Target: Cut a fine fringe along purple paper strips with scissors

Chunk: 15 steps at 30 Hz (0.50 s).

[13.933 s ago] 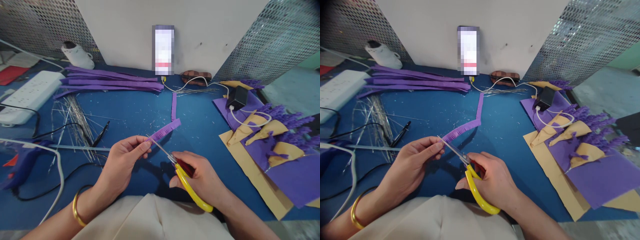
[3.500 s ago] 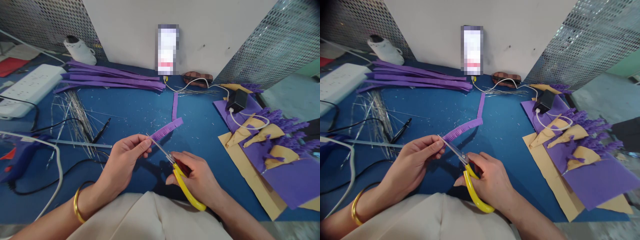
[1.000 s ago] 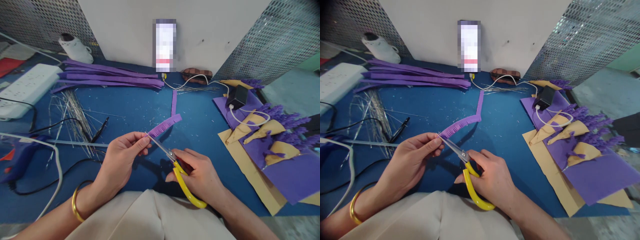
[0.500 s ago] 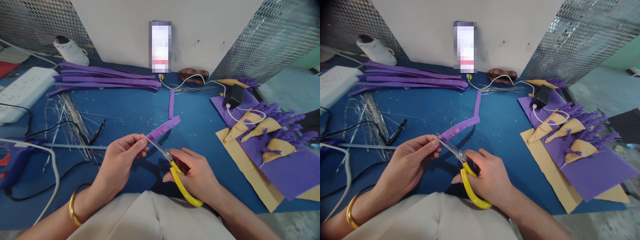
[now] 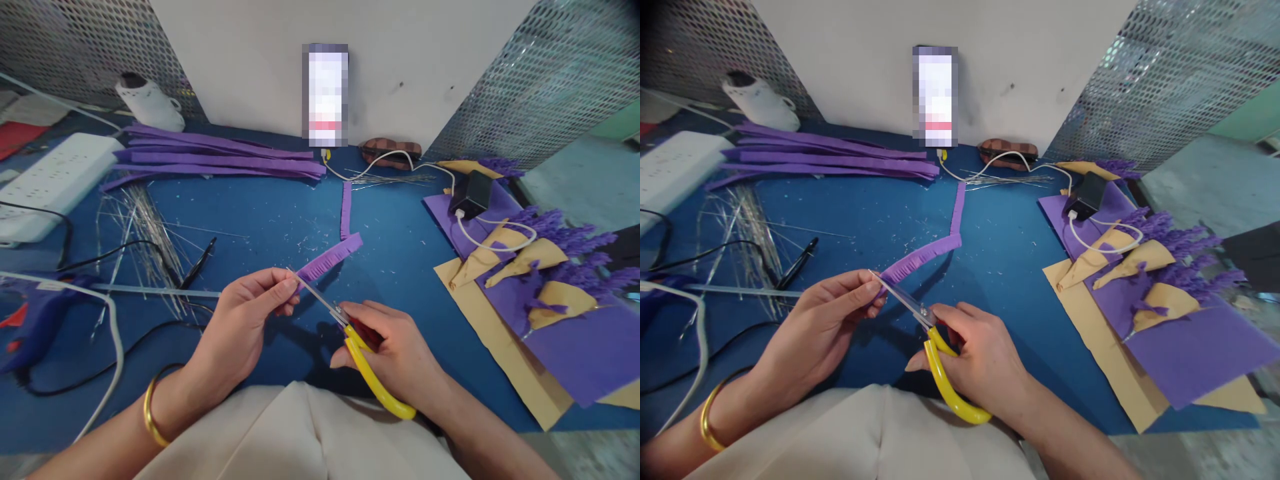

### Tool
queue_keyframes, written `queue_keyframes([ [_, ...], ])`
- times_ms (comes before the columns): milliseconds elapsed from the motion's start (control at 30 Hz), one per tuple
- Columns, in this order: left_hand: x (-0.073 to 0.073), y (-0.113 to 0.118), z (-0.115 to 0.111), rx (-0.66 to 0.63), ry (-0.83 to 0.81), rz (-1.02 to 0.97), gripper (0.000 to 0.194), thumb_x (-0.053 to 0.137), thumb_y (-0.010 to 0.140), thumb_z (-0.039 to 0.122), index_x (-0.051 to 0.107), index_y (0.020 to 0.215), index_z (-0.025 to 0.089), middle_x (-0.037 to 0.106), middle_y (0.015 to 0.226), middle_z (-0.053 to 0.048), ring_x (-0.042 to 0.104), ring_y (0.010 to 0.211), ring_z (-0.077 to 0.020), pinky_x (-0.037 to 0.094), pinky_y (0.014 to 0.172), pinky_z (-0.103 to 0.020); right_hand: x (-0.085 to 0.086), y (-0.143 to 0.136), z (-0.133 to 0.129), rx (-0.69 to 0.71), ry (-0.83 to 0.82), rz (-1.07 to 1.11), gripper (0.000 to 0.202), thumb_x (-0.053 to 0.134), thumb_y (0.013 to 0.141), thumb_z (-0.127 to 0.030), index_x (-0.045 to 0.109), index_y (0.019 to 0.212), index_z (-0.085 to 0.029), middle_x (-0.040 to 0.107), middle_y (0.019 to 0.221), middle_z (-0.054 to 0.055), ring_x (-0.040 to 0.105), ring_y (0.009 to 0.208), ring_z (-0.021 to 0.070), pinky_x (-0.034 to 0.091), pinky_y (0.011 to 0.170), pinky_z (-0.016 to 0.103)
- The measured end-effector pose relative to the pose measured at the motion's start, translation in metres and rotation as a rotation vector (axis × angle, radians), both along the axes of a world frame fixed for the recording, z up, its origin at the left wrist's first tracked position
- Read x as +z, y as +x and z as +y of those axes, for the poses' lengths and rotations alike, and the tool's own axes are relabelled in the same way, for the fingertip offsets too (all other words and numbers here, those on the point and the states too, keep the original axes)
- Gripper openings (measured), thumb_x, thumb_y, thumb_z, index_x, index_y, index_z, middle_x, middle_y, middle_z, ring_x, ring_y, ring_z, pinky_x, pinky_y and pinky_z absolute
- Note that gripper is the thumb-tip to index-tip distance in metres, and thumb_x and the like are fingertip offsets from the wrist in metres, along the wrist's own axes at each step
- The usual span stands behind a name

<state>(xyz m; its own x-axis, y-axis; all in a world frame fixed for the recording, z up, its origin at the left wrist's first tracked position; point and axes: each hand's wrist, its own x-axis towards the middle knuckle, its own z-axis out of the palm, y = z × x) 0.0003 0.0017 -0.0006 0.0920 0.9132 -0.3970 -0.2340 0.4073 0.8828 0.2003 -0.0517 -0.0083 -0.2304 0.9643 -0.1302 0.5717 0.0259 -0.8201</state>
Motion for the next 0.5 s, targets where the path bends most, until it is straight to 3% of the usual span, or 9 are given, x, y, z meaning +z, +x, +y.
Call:
queue_keyframes([
  [333,0.0022,-0.0001,0.0011,-0.038,-0.061,-0.044,0.017,0.082,0.069,0.030,0.073,0.065,0.017,0.062,0.061,0.001,0.048,0.055,-0.0086,0.039,0.052,-0.018,0.0018,-0.0007,0.0052,-0.012,-0.198,0.335,0.043,0.077,0.074,-0.060,0.069,0.076,-0.018,0.044,0.065,-0.004,0.037,0.060,0.0113,0.036,0.052,0.022],
  [500,0.0020,0.0002,-0.0004,-0.032,-0.035,-0.008,0.016,0.083,0.068,0.029,0.074,0.066,0.017,0.065,0.062,0.000,0.051,0.056,-0.0086,0.040,0.053,-0.018,0.0017,0.0002,0.0052,-0.009,-0.139,0.270,0.036,0.078,0.076,-0.054,0.072,0.081,-0.018,0.047,0.066,-0.004,0.038,0.061,0.0120,0.035,0.054,0.023],
])
